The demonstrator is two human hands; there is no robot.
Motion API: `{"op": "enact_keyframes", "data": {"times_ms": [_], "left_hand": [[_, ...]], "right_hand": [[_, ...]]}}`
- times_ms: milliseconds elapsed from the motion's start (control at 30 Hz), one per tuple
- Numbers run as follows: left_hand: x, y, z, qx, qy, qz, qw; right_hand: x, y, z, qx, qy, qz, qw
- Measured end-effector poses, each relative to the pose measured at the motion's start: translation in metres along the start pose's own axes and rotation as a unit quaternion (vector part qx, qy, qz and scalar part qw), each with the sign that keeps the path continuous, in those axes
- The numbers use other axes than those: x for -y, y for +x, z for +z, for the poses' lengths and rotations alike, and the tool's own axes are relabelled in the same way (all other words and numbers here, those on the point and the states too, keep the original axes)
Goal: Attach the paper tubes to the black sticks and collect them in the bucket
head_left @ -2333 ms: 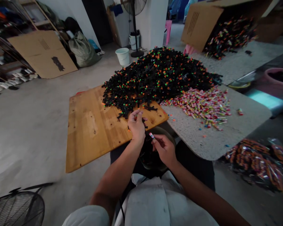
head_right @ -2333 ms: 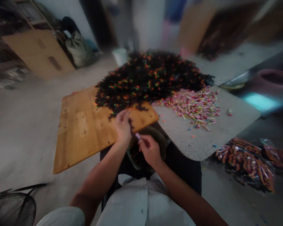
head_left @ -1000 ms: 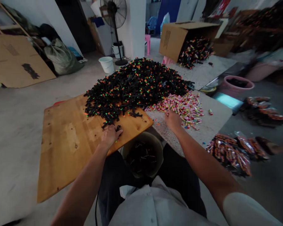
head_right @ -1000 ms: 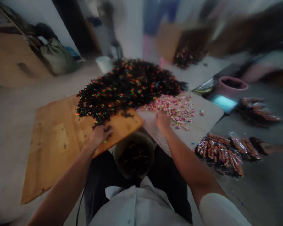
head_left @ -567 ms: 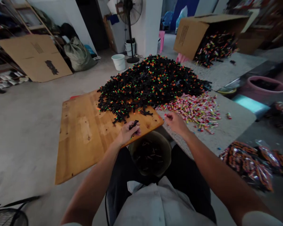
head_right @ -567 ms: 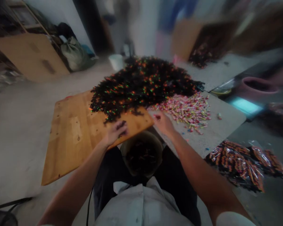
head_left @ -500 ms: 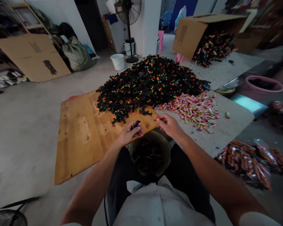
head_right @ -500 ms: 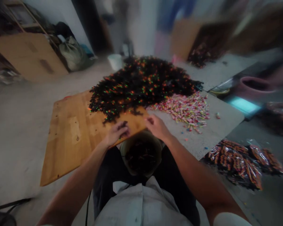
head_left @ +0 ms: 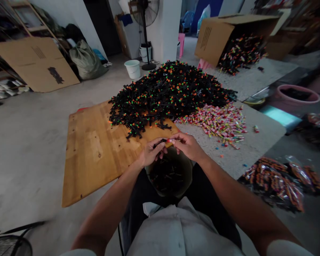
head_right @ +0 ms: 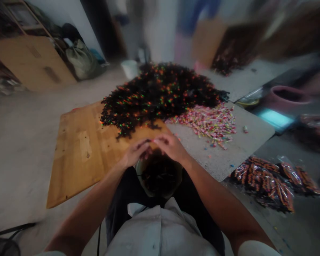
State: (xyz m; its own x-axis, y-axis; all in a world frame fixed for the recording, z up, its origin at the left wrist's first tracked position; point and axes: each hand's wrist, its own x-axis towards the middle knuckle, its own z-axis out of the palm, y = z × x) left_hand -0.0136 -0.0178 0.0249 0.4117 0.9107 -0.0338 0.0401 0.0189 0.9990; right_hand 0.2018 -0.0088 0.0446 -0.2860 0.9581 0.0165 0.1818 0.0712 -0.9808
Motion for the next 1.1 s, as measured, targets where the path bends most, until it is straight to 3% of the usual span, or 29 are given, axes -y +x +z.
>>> {"op": "enact_keyframes", "data": {"times_ms": [233, 400, 567, 667, 733, 800, 867, 933, 1000, 1033, 1100], "left_hand": [[-0.004, -0.003, -0.001, 0.028, 0.054, -0.001, 0.998], [-0.006, -0.005, -0.001, 0.075, 0.084, -0.016, 0.993], [-0.009, -0.001, -0.002, 0.141, 0.114, -0.056, 0.982], [-0.006, 0.016, -0.015, 0.197, 0.206, -0.020, 0.958], [0.001, 0.036, -0.027, 0.160, 0.278, 0.002, 0.947], [0.011, 0.060, -0.038, 0.025, 0.347, 0.020, 0.937], [0.021, 0.084, -0.043, -0.079, 0.410, 0.056, 0.907], [0.029, 0.106, -0.043, -0.083, 0.451, 0.094, 0.884], [0.033, 0.123, -0.038, -0.044, 0.463, 0.107, 0.879], [0.035, 0.129, -0.035, -0.029, 0.461, 0.102, 0.881], [0.037, 0.139, -0.029, -0.020, 0.447, 0.073, 0.891]], "right_hand": [[0.009, 0.000, -0.004, -0.009, -0.075, 0.001, 0.997], [0.006, 0.004, -0.003, 0.048, -0.011, 0.008, 0.999], [-0.005, 0.008, -0.005, 0.061, 0.058, 0.026, 0.996], [-0.014, 0.006, -0.019, 0.144, 0.023, 0.057, 0.988], [-0.021, 0.003, -0.032, 0.252, -0.020, 0.098, 0.963], [-0.029, 0.002, -0.045, 0.311, -0.076, 0.137, 0.937], [-0.041, 0.004, -0.061, 0.245, -0.179, 0.137, 0.943], [-0.055, 0.010, -0.078, 0.049, -0.329, 0.130, 0.934], [-0.070, 0.017, -0.098, -0.145, -0.455, 0.157, 0.864], [-0.077, 0.020, -0.107, -0.204, -0.495, 0.176, 0.826], [-0.089, 0.024, -0.121, -0.233, -0.537, 0.197, 0.787]]}}
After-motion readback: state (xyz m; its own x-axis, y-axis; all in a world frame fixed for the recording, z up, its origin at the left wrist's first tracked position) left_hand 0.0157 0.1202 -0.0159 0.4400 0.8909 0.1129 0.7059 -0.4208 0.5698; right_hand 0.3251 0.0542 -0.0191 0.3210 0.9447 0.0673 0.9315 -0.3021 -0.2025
